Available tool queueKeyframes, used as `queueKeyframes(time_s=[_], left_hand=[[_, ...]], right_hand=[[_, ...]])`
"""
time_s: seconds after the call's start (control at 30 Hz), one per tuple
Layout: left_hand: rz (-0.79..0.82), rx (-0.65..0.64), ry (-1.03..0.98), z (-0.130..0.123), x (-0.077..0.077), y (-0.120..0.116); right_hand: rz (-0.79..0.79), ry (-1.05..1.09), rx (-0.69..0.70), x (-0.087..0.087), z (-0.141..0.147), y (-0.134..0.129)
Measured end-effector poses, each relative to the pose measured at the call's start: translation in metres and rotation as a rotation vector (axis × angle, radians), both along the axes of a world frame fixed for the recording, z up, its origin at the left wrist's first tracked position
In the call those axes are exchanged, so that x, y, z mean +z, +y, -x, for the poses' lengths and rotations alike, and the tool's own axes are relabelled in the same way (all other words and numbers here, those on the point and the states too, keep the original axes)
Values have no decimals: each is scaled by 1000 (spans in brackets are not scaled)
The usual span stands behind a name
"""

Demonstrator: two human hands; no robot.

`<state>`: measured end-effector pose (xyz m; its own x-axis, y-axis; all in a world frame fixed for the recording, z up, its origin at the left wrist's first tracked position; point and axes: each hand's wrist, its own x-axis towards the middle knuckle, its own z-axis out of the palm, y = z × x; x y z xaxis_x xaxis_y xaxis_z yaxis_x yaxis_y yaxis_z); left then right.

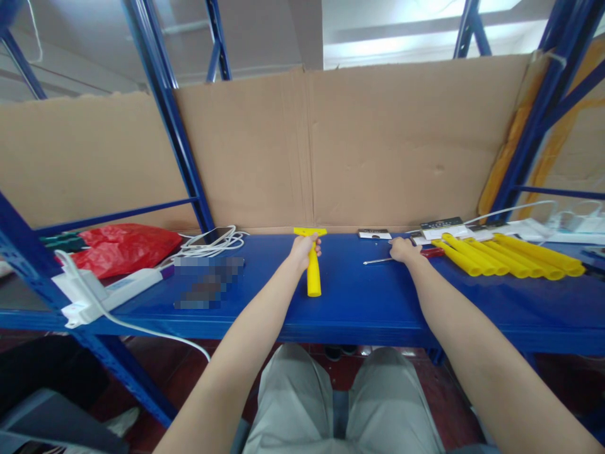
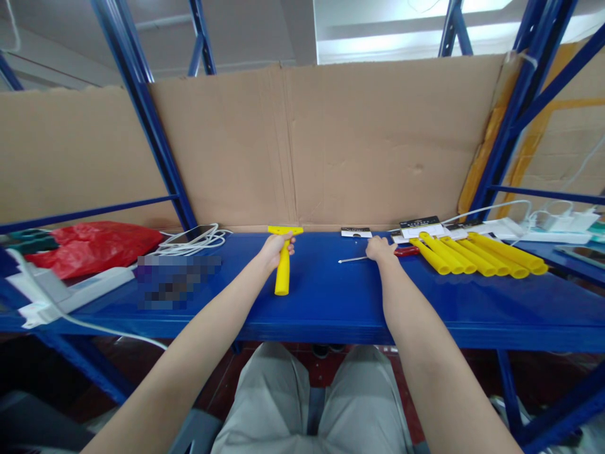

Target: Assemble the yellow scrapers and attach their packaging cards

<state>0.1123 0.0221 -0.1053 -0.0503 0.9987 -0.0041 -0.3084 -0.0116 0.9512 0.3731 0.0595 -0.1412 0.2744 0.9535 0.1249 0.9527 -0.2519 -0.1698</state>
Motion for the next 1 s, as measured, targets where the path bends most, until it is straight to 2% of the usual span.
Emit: queueKeyframes(time_s=[0.13, 0.3, 0.5, 0.67, 1.0], left_hand=[[80, -166, 192, -9, -10, 0], [158, -282, 270, -12, -15, 3], [158, -311, 282, -12, -11, -3], [159, -306, 274, -15, -9, -7], [165, -377, 193, -9, -16, 7]], right_hand=[[-3, -18, 54, -6, -6, 9], [21, -37, 90, -6, -6, 10], [34, -46, 52, 6, 5, -4], [-14, -85, 83, 14, 16, -13], [-62, -90, 242, 11, 23, -9]])
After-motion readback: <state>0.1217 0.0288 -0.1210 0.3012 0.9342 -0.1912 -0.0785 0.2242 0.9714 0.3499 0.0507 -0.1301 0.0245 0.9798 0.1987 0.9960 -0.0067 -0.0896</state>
